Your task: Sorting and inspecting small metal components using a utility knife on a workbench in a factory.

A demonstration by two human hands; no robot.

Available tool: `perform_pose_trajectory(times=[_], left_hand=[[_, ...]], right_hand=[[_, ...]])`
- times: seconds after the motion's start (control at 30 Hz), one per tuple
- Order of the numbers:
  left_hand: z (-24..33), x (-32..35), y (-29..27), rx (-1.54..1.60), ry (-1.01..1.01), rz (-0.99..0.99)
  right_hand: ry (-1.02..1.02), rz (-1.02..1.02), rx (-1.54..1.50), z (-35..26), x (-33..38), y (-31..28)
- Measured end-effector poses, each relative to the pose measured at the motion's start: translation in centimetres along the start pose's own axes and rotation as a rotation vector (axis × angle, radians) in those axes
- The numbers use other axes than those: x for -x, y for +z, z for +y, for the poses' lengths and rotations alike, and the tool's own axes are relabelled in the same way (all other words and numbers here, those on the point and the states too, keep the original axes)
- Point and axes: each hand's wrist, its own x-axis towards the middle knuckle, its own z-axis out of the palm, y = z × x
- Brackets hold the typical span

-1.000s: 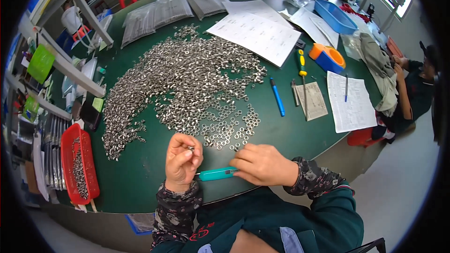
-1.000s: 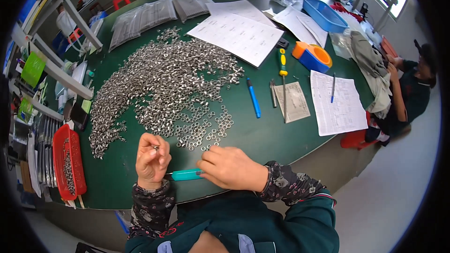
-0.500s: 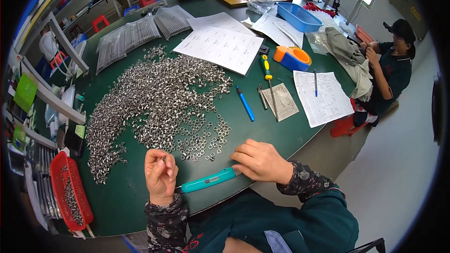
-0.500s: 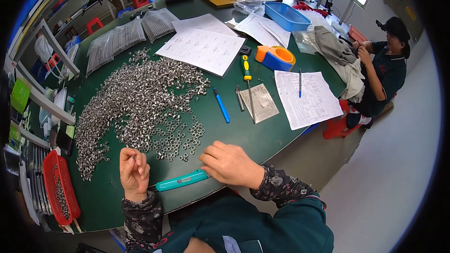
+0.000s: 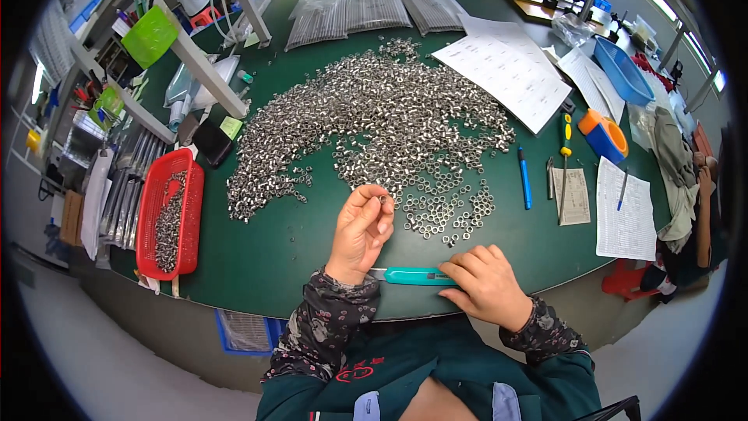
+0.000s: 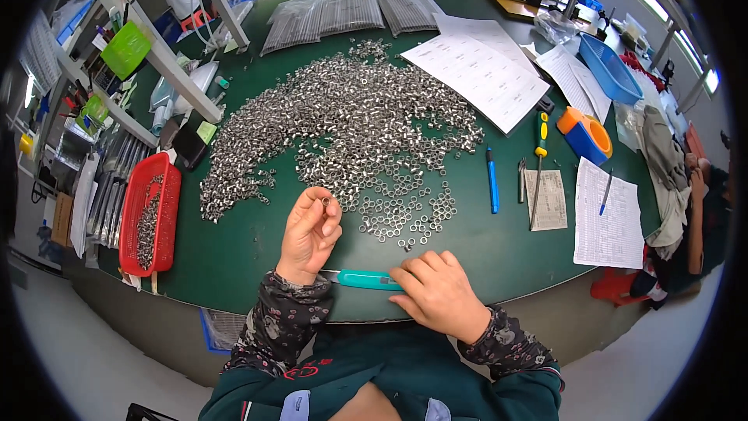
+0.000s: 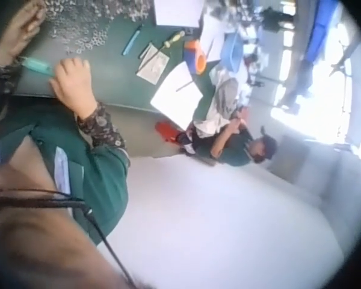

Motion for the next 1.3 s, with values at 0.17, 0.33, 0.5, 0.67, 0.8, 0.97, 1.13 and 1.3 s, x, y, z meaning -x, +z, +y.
perform_pose_trajectory(times=[0.17, 0.33, 0.5, 0.67, 0.8, 0.97, 1.13, 1.3], left_hand=[[0.0, -0.2, -0.2, -0.011, 0.012, 0.009], [0.2, -0.3, -0.4, -0.016, 0.019, 0.015], [0.3, -0.4, -0.7, -0.02, 0.024, 0.018], [0.8, -0.6, -0.9, 0.022, 0.037, 0.04], [2.0, -0.8, -1.8, 0.016, 0.108, 0.078], [2.3, -0.7, -1.8, -0.016, 0.107, 0.116], [2.1, -0.8, -2.4, -0.054, 0.098, 0.135], [1.9, -1.0, -2.8, -0.132, 0.061, 0.223]], right_hand=[[0.012, -0.095, 0.042, -0.3, -0.5, 0.5], [-0.012, -0.094, 0.073, 0.1, -0.3, 1.8], [-0.016, -0.102, 0.075, 0.2, -0.2, 2.3], [-0.023, -0.074, 0.021, 0.0, -0.2, 1.3], [0.091, 0.013, -0.09, 0.6, -0.3, -1.3], [0.192, 0.205, -0.236, 2.4, -3.8, -3.0], [0.253, 0.179, -0.329, 4.6, -7.0, -0.9], [0.211, 0.187, -0.437, 5.2, -6.5, 1.8]])
